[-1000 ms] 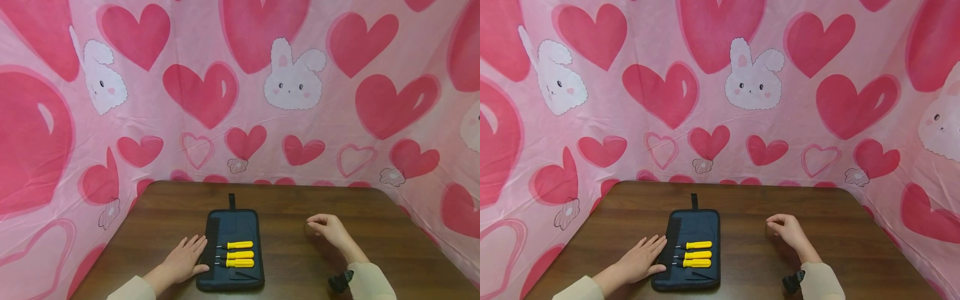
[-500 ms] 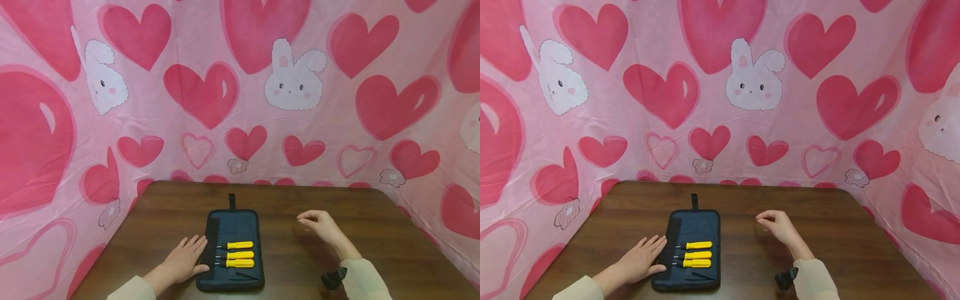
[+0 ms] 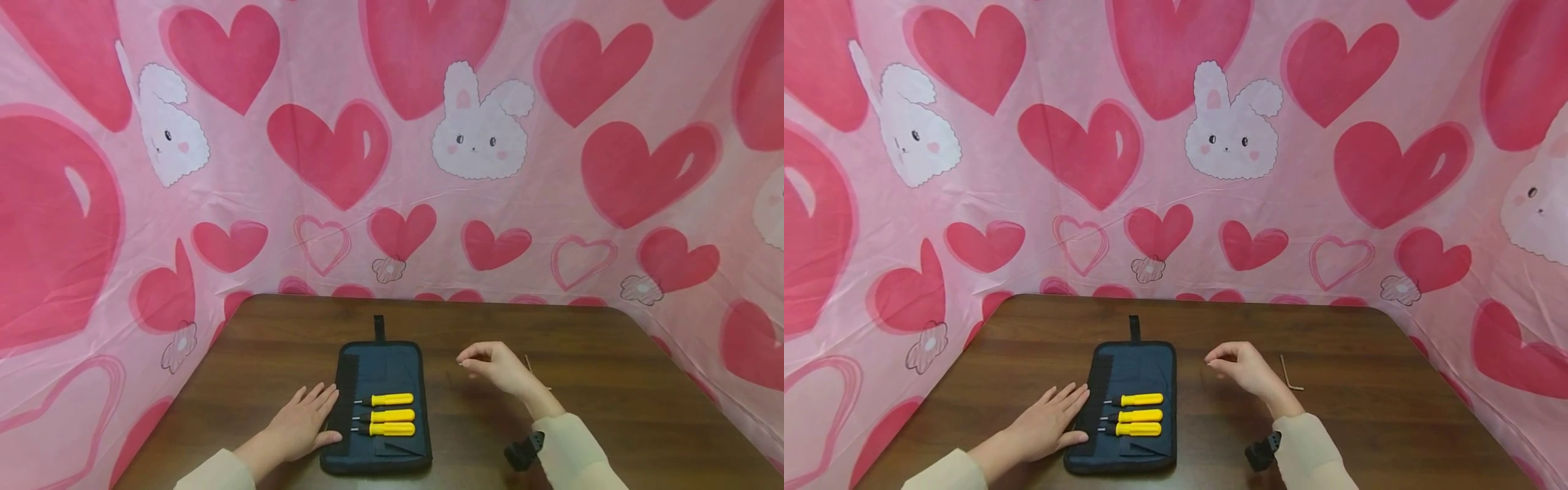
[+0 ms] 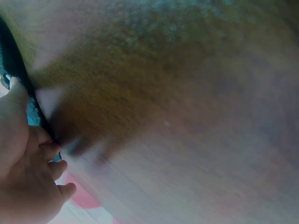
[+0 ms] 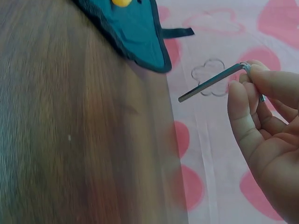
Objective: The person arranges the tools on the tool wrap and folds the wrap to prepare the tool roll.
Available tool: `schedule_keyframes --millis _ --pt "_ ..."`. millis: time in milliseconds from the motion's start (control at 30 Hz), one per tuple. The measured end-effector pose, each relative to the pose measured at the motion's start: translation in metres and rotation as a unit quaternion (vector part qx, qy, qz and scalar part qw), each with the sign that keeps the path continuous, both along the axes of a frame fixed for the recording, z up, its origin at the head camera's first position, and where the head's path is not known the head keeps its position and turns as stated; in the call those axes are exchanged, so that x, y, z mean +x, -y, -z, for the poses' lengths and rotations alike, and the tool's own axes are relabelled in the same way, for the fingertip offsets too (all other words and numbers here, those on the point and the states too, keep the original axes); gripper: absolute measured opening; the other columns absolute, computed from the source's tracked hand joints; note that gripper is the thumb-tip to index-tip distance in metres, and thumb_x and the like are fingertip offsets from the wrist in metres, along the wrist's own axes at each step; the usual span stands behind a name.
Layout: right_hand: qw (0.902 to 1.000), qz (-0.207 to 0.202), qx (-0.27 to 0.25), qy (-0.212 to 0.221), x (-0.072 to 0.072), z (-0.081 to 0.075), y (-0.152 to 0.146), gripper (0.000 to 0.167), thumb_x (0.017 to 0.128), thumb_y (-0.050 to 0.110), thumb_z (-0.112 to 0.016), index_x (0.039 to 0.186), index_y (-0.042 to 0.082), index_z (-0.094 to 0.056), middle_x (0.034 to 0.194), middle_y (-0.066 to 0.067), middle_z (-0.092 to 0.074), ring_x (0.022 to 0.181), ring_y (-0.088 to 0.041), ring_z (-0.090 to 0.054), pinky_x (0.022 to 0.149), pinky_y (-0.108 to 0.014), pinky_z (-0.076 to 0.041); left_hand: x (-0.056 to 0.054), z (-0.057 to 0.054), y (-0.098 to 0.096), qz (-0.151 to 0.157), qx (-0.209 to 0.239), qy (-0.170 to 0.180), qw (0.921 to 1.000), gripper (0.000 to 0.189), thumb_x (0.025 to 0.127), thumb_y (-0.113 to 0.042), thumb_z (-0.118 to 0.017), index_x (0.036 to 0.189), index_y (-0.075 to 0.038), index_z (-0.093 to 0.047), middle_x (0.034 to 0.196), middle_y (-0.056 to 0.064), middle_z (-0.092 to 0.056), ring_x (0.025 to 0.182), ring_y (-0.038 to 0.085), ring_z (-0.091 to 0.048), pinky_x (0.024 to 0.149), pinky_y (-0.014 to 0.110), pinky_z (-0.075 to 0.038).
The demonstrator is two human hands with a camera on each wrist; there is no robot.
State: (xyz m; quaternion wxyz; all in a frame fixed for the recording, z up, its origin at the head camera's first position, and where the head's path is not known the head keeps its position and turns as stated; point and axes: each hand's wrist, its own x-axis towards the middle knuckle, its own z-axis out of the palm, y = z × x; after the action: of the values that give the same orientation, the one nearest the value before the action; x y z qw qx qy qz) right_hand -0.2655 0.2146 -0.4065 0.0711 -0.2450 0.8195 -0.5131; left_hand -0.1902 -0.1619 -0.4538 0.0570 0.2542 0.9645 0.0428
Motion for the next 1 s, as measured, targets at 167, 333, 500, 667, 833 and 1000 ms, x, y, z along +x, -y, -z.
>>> schedule_keyframes --millis 167,333,500,667,833,1000 --pt "0.9998 -0.018 0.008 -0.001 -0.001 -0.001 0.013 0.015 0.089 0.006 -0.06 0.098 -0.004 -0.066 0.093 -0.013 -0.062 0.083 -0.042 -0.056 0.074 -0.045 -0.051 0.002 -0.002 0.0 0.002 0.009 0.001 1.0 0.076 0.085 -0.056 -0.051 0.136 0.0 -0.043 0.14 0.013 -0.04 0.128 0.033 -0.033 0.102 0.054 -0.023" --pt "0.9997 -0.022 0.002 0.012 -0.005 0.001 0.026 0.015 0.089 0.007 -0.06 0.099 -0.003 -0.066 0.094 -0.014 -0.062 0.083 -0.041 -0.056 0.075 -0.045 -0.051 0.002 -0.002 0.0 0.002 0.01 0.0 1.0 0.076 0.085 -0.056 -0.05 0.136 0.0 -0.042 0.14 0.013 -0.04 0.128 0.033 -0.033 0.102 0.053 -0.023" --pt "0.9992 -0.026 -0.006 0.03 -0.006 0.003 0.042 0.02 0.088 0.013 -0.063 0.099 -0.003 -0.066 0.097 -0.02 -0.061 0.084 -0.037 -0.058 0.075 -0.04 -0.052 0.002 -0.001 0.001 0.001 0.009 0.001 1.0 0.076 0.085 -0.056 -0.051 0.136 0.0 -0.042 0.14 0.013 -0.04 0.128 0.033 -0.033 0.102 0.053 -0.023" --pt "0.9983 -0.044 -0.007 0.036 -0.01 0.008 0.061 0.019 0.088 0.012 -0.062 0.099 -0.002 -0.067 0.096 -0.017 -0.063 0.08 -0.03 -0.058 0.074 -0.038 -0.052 0.001 -0.002 0.0 0.003 0.007 0.0 1.0 0.076 0.085 -0.056 -0.051 0.135 0.0 -0.043 0.139 0.013 -0.04 0.128 0.033 -0.034 0.102 0.053 -0.023" --pt "0.996 -0.076 -0.003 0.047 -0.012 0.012 0.078 0.016 0.089 0.009 -0.06 0.099 -0.002 -0.067 0.095 -0.012 -0.064 0.078 -0.026 -0.057 0.074 -0.038 -0.052 0.002 -0.002 0.0 0.006 0.012 -0.003 0.9999 0.075 0.085 -0.055 -0.051 0.135 0.001 -0.043 0.139 0.014 -0.04 0.128 0.034 -0.034 0.102 0.053 -0.024" --pt "0.9946 -0.095 0.006 0.041 -0.014 0.014 0.093 0.015 0.089 0.008 -0.06 0.098 -0.001 -0.068 0.093 -0.005 -0.065 0.077 -0.024 -0.058 0.073 -0.035 -0.052 0.003 -0.002 0.0 0.007 0.013 -0.006 0.9999 0.075 0.085 -0.055 -0.051 0.135 0.001 -0.043 0.139 0.014 -0.04 0.128 0.034 -0.034 0.102 0.053 -0.024"
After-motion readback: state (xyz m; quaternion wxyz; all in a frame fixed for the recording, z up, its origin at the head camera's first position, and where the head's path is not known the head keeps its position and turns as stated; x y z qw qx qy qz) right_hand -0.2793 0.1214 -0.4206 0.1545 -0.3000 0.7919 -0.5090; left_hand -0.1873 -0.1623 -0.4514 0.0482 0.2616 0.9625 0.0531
